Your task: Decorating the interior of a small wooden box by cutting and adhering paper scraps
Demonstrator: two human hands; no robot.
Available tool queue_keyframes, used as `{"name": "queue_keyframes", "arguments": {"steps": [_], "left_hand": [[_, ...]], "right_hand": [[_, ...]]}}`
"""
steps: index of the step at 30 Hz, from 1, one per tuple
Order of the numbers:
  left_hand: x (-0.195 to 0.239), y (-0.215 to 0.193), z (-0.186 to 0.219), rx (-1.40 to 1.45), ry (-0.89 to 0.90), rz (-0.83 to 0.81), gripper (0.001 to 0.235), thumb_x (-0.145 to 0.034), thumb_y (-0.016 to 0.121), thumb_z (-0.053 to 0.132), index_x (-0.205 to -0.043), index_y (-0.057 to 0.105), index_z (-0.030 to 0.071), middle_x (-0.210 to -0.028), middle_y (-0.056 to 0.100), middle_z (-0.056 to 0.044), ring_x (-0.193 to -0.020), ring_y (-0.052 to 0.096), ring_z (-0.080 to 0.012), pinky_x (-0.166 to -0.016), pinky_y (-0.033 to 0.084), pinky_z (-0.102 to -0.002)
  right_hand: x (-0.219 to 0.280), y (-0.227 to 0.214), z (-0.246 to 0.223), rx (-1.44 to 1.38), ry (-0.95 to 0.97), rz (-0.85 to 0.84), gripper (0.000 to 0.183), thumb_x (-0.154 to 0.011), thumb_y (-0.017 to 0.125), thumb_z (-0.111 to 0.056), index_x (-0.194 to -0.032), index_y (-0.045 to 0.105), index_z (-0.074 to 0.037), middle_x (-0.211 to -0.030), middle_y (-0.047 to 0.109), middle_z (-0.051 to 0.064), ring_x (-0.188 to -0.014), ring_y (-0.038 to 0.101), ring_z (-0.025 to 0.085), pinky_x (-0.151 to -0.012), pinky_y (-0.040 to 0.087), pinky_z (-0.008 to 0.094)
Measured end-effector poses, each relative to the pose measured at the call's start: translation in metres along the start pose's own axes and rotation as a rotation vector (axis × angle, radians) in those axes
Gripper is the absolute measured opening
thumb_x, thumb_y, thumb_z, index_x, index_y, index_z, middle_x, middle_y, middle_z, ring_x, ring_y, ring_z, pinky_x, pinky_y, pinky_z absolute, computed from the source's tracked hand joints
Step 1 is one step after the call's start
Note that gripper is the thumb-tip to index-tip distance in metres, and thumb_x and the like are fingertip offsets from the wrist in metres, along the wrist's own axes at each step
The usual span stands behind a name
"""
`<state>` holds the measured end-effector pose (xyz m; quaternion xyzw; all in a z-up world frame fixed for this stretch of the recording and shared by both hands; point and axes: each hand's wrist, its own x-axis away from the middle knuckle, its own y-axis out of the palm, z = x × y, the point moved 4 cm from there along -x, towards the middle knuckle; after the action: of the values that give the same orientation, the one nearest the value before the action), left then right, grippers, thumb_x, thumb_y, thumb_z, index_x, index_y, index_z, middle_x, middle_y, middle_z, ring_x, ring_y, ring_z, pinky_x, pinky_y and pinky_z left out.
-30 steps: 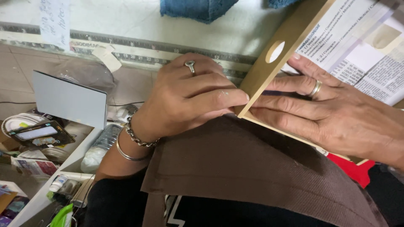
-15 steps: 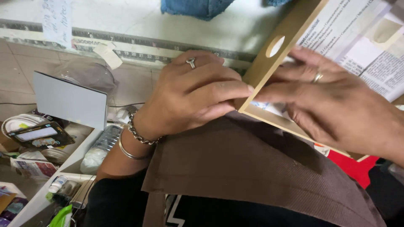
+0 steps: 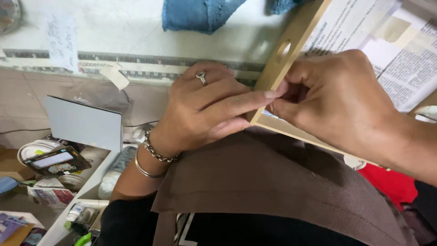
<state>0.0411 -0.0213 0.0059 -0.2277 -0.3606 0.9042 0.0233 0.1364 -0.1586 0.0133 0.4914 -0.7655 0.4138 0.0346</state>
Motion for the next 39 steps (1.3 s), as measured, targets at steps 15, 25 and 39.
{"name": "queue_keyframes", "arguments": {"steps": [15, 25, 39], "left_hand": [[-0.008, 0.001, 0.003, 0.016, 0.066, -0.033, 0.023, -0.094, 0.053, 0.019, -0.117, 0.056, 0.014, -0.084, 0.06, -0.002, -0.07, 0.056, -0.019, -0.075, 0.051, -0.038], [-0.003, 0.004, 0.004, -0.096, 0.078, -0.104, 0.044, -0.095, 0.068, 0.036, -0.129, 0.045, 0.021, -0.093, 0.063, -0.004, -0.077, 0.06, -0.0206, -0.08, 0.048, -0.038], [0.0, 0.005, 0.0, -0.075, 0.07, -0.116, 0.051, -0.094, 0.075, 0.036, -0.13, 0.042, 0.023, -0.09, 0.061, 0.001, -0.076, 0.057, -0.0154, -0.08, 0.046, -0.034]], "right_hand": [[0.005, 0.002, 0.002, 0.17, -0.094, 0.055, 0.015, -0.066, 0.072, -0.027, -0.065, 0.067, -0.014, -0.063, 0.064, 0.003, -0.059, 0.06, 0.02, -0.046, 0.044, 0.037], [0.027, -0.011, -0.012, 0.128, -0.393, 0.213, 0.014, -0.081, 0.071, -0.018, -0.075, 0.064, -0.008, -0.074, 0.066, 0.003, -0.063, 0.064, 0.023, -0.041, 0.05, 0.036], [0.027, -0.031, -0.002, 0.976, -0.296, 0.463, 0.07, -0.101, 0.049, -0.062, -0.128, 0.055, 0.002, -0.128, 0.052, 0.017, -0.108, 0.057, 0.026, -0.09, 0.054, 0.032]]}}
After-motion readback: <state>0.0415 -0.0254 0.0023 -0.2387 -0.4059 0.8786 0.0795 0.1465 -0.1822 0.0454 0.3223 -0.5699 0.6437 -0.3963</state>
